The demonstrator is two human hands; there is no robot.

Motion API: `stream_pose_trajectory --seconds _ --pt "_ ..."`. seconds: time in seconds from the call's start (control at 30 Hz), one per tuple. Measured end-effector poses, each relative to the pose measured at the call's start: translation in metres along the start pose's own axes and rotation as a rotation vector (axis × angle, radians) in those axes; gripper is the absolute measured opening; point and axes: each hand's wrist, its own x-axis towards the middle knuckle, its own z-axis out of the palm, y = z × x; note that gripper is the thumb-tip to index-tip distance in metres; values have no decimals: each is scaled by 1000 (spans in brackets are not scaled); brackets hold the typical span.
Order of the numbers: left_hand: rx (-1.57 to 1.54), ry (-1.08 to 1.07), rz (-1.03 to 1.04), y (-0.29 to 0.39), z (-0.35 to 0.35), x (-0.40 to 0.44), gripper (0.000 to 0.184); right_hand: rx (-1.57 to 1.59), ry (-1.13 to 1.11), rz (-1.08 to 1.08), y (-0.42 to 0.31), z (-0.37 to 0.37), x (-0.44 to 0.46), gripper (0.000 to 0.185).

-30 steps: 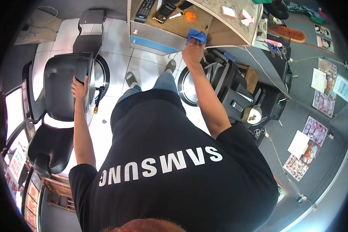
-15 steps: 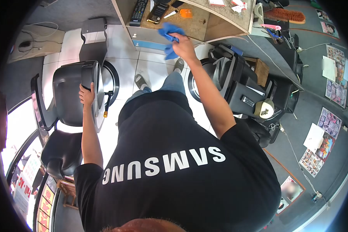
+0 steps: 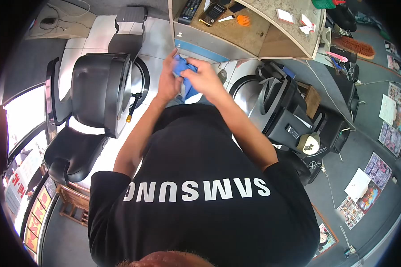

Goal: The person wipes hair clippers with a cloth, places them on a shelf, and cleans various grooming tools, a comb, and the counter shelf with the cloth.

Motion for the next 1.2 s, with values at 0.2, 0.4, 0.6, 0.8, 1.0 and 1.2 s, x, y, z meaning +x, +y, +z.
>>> stream_pose_trajectory --seconds 0.2,0.4,0.6,0.8,1.0,1.2 --pt "-137 -150 -707 -77 -7 -65 65 -248 435 -603 -47 32 -20 39" --pt "-1257 141 -1236 -17 -4 -39 66 -827 -282 -705 79 26 17 43" --pt "-1076 207 -1148 -7 -21 -61 59 -586 258 -216 19 -80 73 19" --pt "-798 192 -1169 -11 -57 -71 53 -1306 1066 -509 41 -201 157 51" --pt "-726 200 -1202 -13 -53 -84 58 -1418 961 -488 53 -212 157 42" --pt "-795 131 -1208 -5 -37 -82 56 -699 997 -710 43 -165 113 24"
